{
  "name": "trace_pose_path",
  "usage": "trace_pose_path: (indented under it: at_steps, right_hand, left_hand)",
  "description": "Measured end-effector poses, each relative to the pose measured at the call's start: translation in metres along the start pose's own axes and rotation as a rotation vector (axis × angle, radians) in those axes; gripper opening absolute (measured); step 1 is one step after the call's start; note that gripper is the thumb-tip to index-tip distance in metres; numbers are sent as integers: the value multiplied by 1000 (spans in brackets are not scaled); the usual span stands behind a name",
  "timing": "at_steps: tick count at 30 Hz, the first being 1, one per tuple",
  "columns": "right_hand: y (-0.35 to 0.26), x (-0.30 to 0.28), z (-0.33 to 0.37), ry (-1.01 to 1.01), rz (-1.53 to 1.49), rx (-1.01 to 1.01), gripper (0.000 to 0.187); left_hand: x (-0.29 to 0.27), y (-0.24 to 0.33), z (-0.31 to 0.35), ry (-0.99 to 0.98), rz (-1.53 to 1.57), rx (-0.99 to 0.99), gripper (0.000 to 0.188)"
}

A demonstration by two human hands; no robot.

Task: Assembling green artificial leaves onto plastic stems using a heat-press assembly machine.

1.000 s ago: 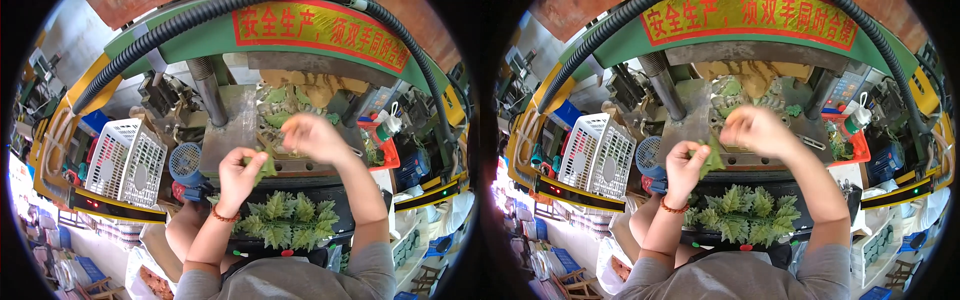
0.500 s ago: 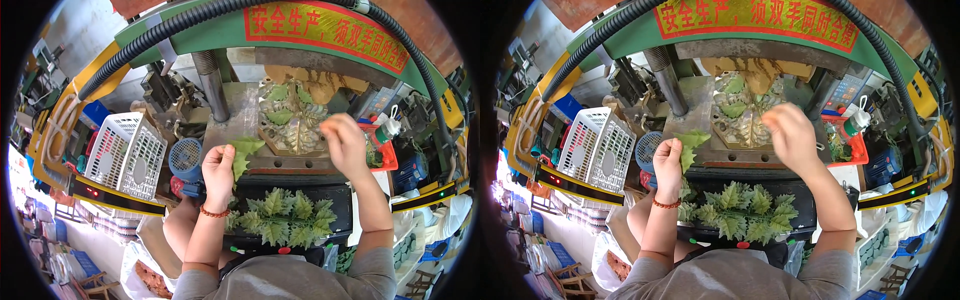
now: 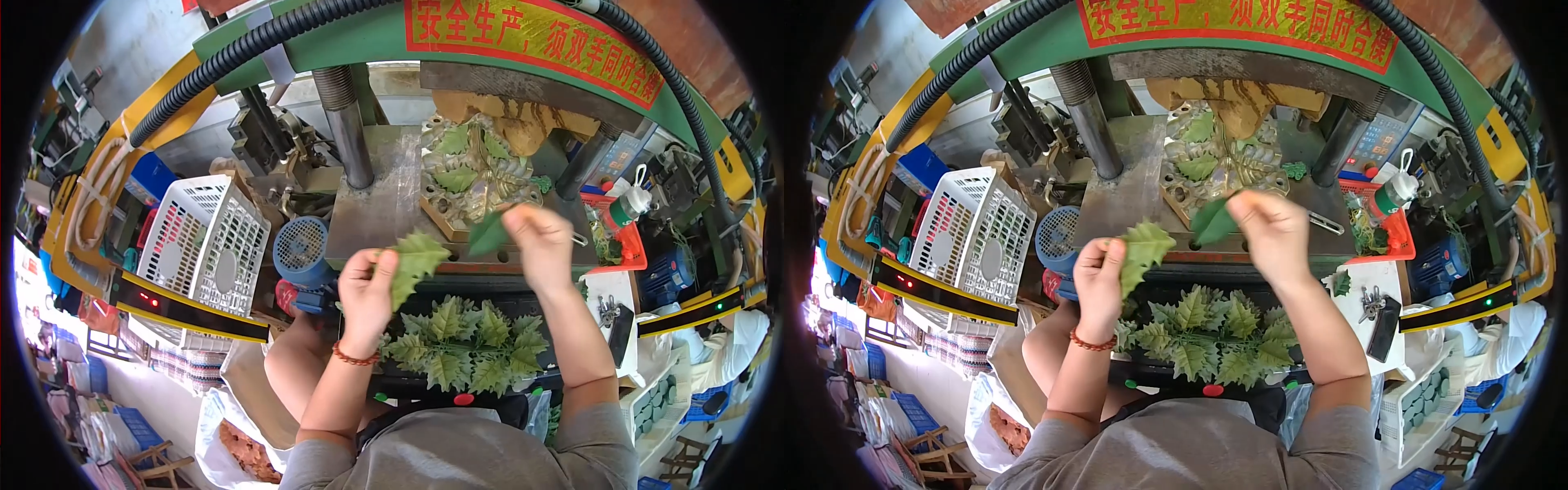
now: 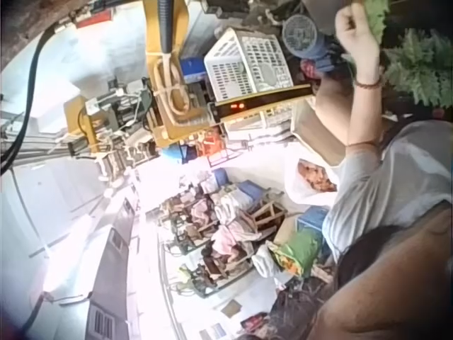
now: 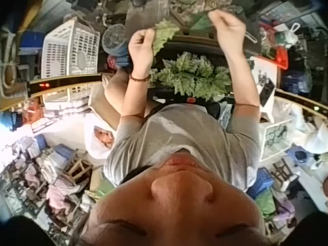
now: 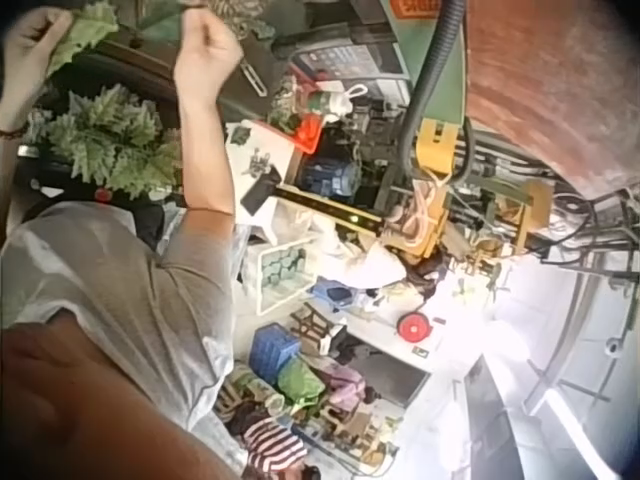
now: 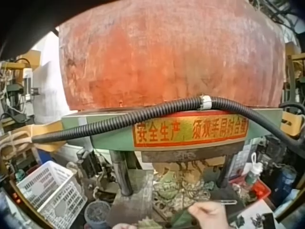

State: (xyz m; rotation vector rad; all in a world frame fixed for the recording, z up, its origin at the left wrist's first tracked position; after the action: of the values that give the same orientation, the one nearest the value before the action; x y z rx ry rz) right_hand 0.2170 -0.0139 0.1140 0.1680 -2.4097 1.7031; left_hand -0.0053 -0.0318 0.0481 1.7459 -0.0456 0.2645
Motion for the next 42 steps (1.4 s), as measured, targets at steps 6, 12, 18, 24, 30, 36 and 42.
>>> trace_pose_path:
  at_steps: [6,12,18,24,30,36,42]
  right_hand:
    - [1,-8,-22,-282,869,-797,20]
    - [-21,11,10,-421,494,-254,23]
    - [-25,-22,-7,-152,113,290,14]
    - [-26,-85,-110,-338,1122,-627,17]
    - [2,-57,-134,-649,1161,-536,15]
    - [26,-98,-188,-21,989,-283,17]
    - [70,-126,-203,-81,1084,-504,17]
  left_hand:
    - [-14,-3,-6,-15,-6,-30,8]
    - [11,7,-9,-280,-260,185,9]
    - [46,25,-9,-302,-322,188,11]
    - [57,3,-16,-391,-245,-101,10]
    - [71,12,-8,-424,-455,4,3]
    - [89,33,-14,-456,-718,265,7]
    - [121,53,-5,-397,-1055,580,2]
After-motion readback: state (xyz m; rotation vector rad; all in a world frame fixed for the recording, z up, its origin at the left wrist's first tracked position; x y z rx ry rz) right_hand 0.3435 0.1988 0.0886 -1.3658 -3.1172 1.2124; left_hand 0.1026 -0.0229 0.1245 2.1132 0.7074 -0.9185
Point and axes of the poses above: each hand's wrist, its own z-axis away from the middle knuckle, its own x-axis out of the palm, y = z × x, the point moved 4 cm from there along -z, towards the middle knuckle, and after that the axes turned 10 degrees about -z, right-handed, at the moved point
